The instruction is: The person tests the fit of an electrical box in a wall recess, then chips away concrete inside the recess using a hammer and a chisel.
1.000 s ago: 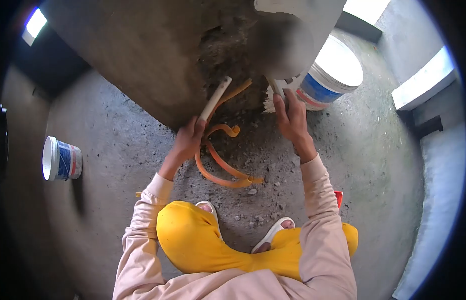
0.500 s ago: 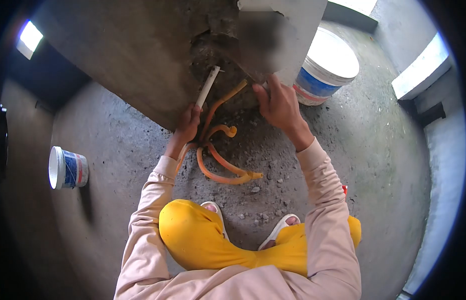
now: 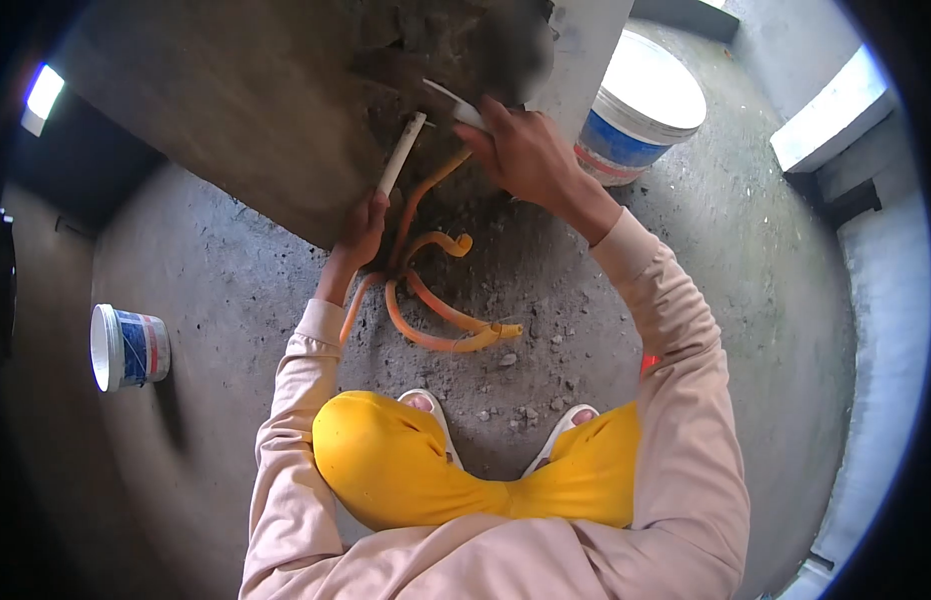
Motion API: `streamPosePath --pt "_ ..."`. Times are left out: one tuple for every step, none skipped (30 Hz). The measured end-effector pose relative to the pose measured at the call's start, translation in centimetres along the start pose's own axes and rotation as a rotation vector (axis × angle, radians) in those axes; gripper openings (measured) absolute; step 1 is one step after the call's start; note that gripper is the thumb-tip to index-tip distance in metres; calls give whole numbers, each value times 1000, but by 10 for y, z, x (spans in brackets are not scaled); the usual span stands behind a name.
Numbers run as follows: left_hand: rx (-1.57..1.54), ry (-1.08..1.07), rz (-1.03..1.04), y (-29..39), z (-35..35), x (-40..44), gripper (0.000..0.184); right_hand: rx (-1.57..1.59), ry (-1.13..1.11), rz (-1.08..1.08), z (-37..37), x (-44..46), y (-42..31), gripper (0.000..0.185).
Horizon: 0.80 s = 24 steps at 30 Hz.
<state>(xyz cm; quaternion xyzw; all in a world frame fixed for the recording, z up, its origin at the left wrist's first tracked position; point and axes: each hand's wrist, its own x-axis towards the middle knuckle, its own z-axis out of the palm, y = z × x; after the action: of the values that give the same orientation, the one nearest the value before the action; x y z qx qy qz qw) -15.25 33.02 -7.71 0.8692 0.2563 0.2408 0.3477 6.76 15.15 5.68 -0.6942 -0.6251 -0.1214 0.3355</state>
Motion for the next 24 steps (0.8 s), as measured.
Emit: streamPosePath --pt "-34 -27 -37 2 -2 1 35 46 33 -106 8 -1 8 27" --pt "-68 -56 -72 5 -3 1 35 66 53 -153 12 -2 14 26" --pt "-67 -67 -65 6 -3 1 35 84 73 -200 16 -2 17 26" --pt "-60 -58 -62 9 -2 4 35 -11 -98 -19 17 3 22 24" --pt "-49 -55 -62 8 -1 4 35 -98 -265 171 14 5 17 23" --pt "-43 -59 -48 4 -1 6 35 -102 -251 177 8 0 11 23" --pt "-85 -102 -146 2 -2 17 35 -128 -179 75 -3 2 9 24" --pt "-110 -134 -210 3 -3 16 35 -144 -121 -17 -11 2 4 26" --pt "-132 -164 -274 12 -8 15 36 -136 -134 -12 -14 -1 1 26" --pt "-143 -174 -304 22 -15 17 37 -25 -81 80 -18 -4 -3 27" --pt "-149 -186 -327 32 -21 18 38 84 -20 174 -23 -5 -6 28" --pt "-139 -188 -325 28 -17 14 38 89 -12 178 -30 -3 -10 28" --pt "-115 -122 -210 22 -11 8 38 61 54 105 -39 -2 -16 28" --pt "-95 -57 -96 27 -11 5 38 31 119 34 -47 -2 -20 29" --pt "-90 -60 -86 30 -10 6 38 13 137 -7 -53 -3 -20 29" --pt "-52 -21 -63 33 -9 3 37 12 140 -1 -58 -5 -21 29" --pt "-16 17 -45 38 -9 0 36 23 135 10 -62 -8 -22 28" --pt "-16 14 -49 41 -11 2 36 36 128 18 -64 -10 -22 28" --pt "25 -7 -48 45 -14 8 36 40 126 18 -63 -10 -19 28" --pt "68 -28 -44 46 -15 13 36 56 125 18 -60 -10 -13 28" --pt "76 -29 -42 49 -16 16 36 73 128 20 -57 -11 -7 28" --pt "104 -39 -56 52 -17 20 36 77 136 23 -55 -13 -2 28" --pt "133 -48 -67 55 -18 22 36 76 139 30 -52 -14 1 27" --pt "141 -49 -61 58 -19 22 36 74 142 36 -52 -14 4 27"
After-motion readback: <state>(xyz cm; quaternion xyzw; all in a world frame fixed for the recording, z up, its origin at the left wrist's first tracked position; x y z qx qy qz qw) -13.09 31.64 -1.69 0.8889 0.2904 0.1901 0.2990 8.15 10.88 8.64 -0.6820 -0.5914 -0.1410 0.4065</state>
